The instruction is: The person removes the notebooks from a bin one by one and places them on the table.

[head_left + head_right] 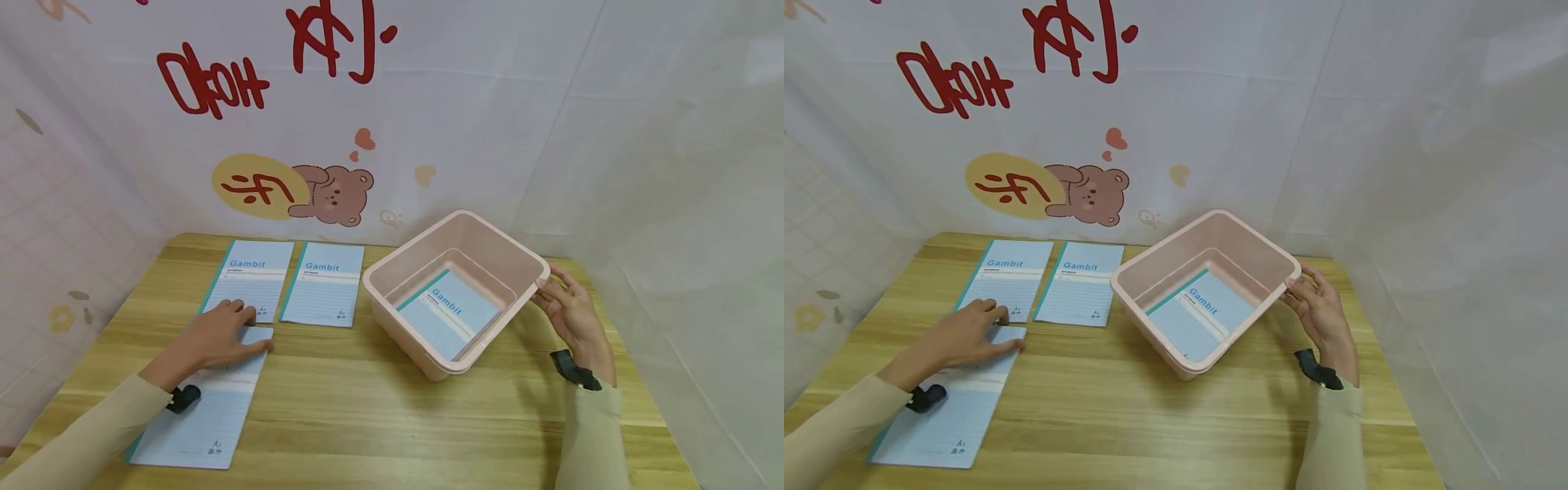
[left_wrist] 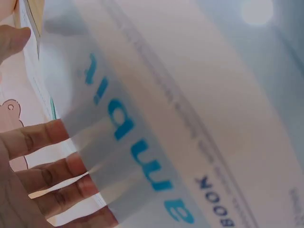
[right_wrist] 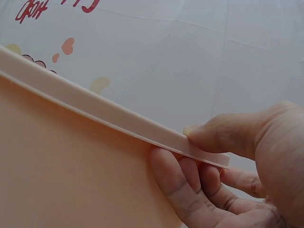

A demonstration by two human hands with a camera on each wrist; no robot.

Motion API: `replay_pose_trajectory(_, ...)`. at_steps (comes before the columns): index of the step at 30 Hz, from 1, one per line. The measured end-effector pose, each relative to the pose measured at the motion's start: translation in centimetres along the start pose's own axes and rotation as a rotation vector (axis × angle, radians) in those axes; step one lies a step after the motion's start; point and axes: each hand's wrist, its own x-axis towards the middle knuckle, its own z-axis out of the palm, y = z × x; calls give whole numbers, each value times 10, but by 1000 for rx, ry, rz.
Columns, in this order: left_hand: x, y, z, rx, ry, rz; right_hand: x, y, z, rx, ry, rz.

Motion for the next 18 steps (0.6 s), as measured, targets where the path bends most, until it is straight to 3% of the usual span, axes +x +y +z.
replay_pose_trajectory(12, 3, -7, -3, 24, 70, 29, -1, -1, 2, -11, 15, 9)
replay_pose_trajectory(18, 13, -4, -14, -49, 128, 30, -1, -2, 1, -25, 11, 1)
